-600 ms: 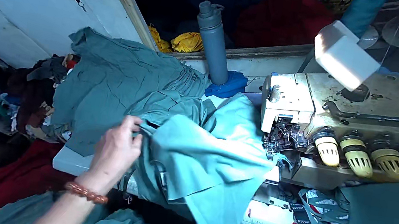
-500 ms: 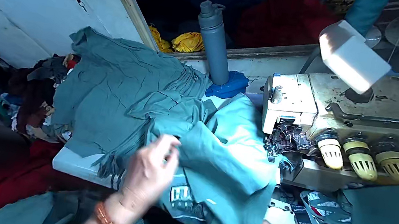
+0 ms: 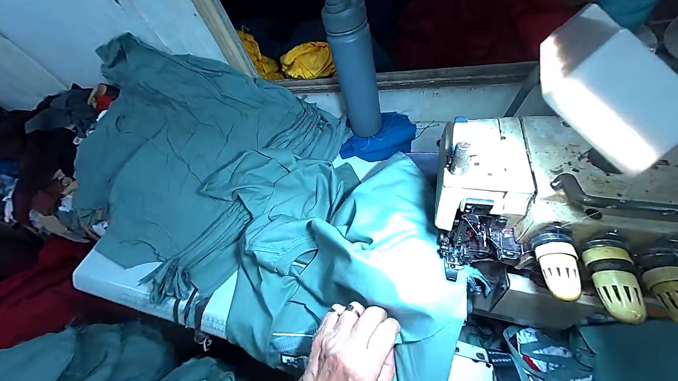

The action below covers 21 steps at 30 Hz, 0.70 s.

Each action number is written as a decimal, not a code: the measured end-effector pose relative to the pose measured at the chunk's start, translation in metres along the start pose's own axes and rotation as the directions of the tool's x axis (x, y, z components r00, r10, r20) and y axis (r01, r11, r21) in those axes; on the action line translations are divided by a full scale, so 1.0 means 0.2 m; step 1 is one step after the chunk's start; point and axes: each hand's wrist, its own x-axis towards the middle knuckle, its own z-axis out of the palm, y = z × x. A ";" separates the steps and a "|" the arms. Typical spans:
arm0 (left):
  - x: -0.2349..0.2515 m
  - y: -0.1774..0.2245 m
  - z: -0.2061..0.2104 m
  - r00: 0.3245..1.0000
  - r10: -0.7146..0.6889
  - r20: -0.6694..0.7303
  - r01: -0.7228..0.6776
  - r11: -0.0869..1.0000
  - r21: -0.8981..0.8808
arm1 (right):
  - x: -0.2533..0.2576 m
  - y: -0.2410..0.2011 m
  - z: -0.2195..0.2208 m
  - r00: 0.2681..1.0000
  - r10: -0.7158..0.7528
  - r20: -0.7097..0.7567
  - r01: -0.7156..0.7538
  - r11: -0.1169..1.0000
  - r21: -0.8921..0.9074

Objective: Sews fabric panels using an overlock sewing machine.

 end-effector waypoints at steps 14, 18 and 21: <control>-0.04 0.03 -0.05 0.957 -0.269 0.106 0.288 0.909 -0.301 | 0.04 -0.03 -0.04 0.992 -0.107 0.061 0.109 0.993 -0.043; -0.04 0.01 -0.04 0.886 -0.450 0.114 0.442 0.741 -0.505 | 0.03 0.01 -0.06 0.988 -0.108 0.107 0.115 0.992 -0.054; 0.00 -0.04 -0.10 0.915 -0.396 0.072 0.362 0.733 -0.575 | 0.03 0.02 -0.06 0.990 -0.089 0.106 0.099 0.990 -0.104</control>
